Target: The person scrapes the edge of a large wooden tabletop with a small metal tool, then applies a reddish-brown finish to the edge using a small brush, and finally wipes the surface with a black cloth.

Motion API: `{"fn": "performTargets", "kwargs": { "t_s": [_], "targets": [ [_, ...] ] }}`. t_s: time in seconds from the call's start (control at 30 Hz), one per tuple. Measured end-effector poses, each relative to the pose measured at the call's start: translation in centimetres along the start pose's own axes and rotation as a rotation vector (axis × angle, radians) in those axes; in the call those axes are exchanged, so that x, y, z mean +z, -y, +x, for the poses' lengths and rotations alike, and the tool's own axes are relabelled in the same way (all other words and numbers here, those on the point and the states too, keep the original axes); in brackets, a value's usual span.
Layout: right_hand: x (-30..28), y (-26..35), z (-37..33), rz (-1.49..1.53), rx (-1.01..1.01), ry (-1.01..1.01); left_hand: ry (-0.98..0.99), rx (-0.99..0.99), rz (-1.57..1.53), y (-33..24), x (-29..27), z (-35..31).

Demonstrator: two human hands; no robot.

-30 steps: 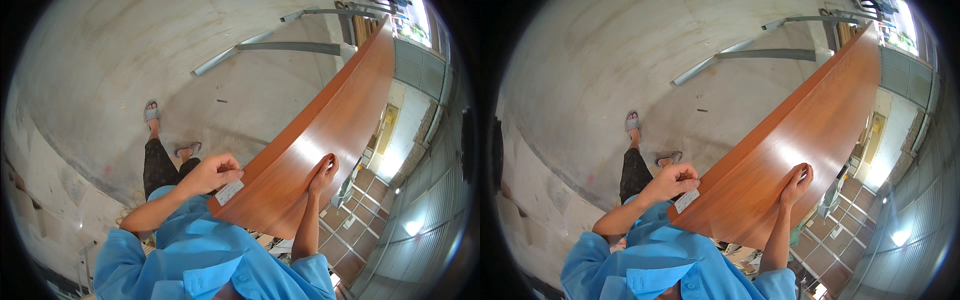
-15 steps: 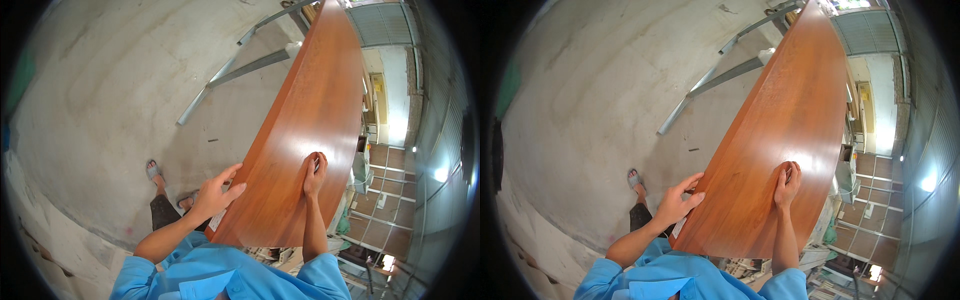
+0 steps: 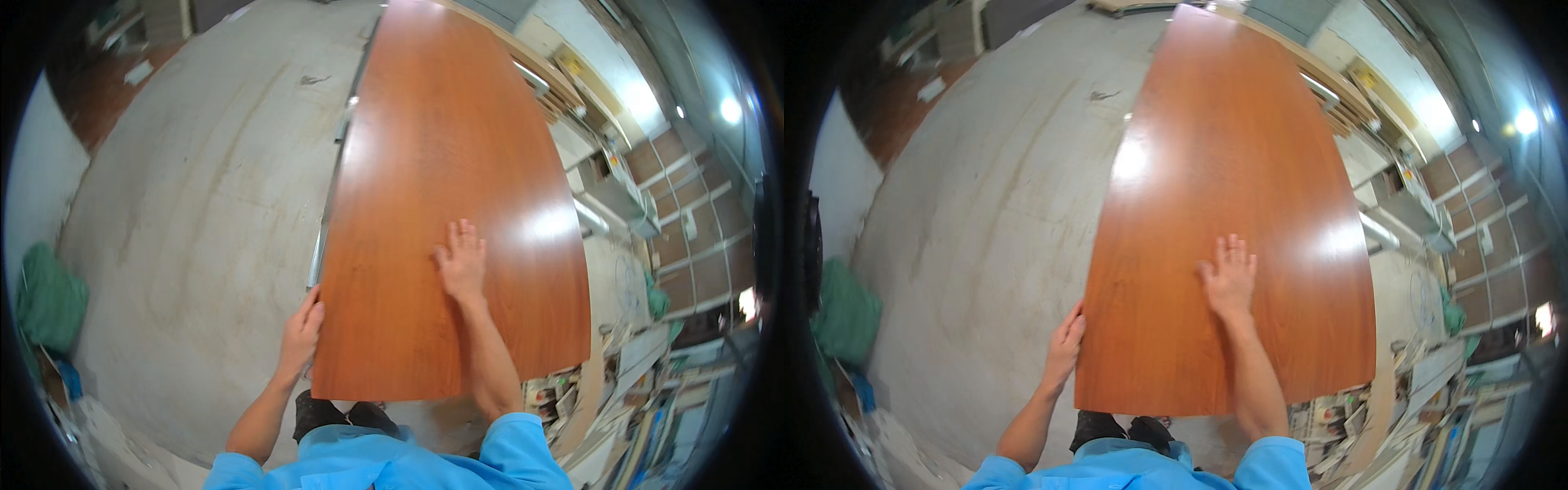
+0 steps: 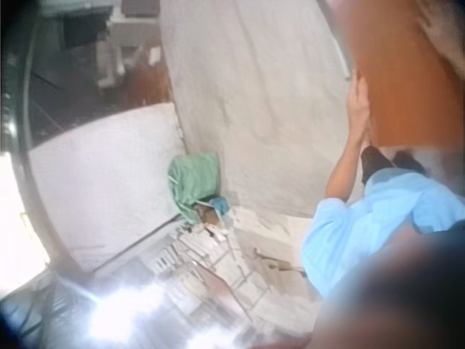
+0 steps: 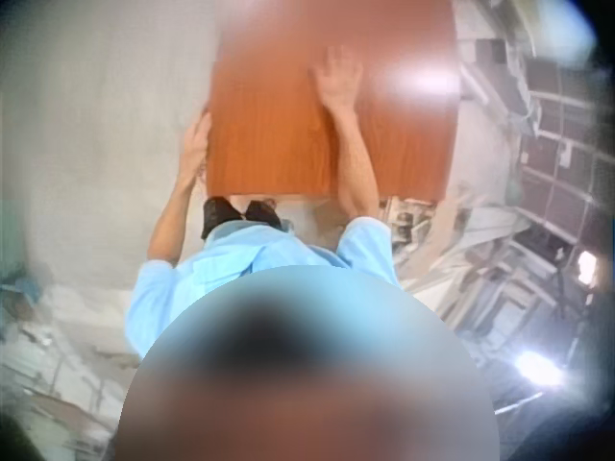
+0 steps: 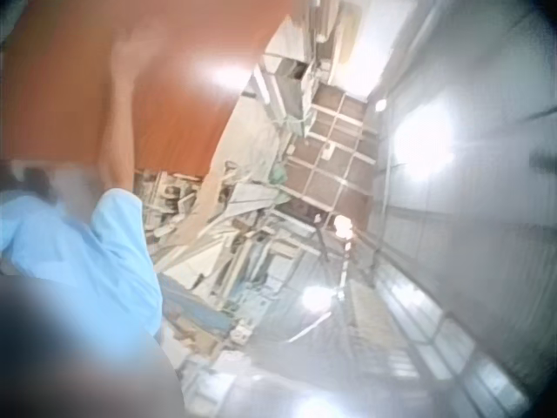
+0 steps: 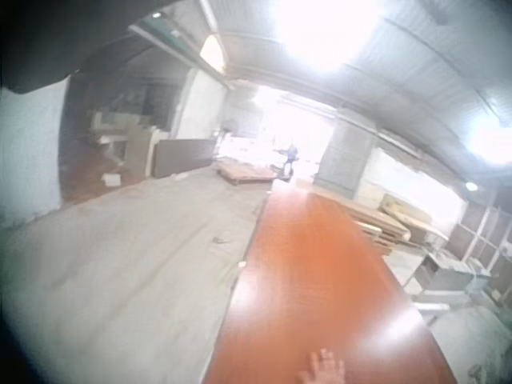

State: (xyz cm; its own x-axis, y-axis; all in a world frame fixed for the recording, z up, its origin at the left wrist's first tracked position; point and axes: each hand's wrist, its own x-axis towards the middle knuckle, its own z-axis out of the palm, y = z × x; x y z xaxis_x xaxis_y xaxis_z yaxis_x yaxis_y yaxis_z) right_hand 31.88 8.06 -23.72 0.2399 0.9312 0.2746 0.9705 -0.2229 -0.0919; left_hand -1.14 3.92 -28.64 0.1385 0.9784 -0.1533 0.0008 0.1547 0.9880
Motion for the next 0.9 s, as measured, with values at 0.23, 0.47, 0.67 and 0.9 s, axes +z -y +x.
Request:
{"fn": "performTargets", "kwargs": {
  "t_s": [0.23,0.47,0.67,0.9],
  "targets": [
    [-6.6,-0.3,-20.1,0.308,-0.391,0.138,-0.122,0.38,0.993,-2.5,1.7,-7.1],
    [-9.2,-19.5,-30.2,0.192,-0.222,-0.063,0.292,0.555,1.459,-3.3,15.0,-15.5],
    [-11.1,-37.6,-35.4,0.069,0.002,-0.148,0.523,0.897,1.369,-2.2,28.2,-15.9],
    [-11.5,-47.5,-35.5,0.036,0.208,-0.299,0.689,0.982,1.422,-2.7,38.8,-15.9]
  ]
}}
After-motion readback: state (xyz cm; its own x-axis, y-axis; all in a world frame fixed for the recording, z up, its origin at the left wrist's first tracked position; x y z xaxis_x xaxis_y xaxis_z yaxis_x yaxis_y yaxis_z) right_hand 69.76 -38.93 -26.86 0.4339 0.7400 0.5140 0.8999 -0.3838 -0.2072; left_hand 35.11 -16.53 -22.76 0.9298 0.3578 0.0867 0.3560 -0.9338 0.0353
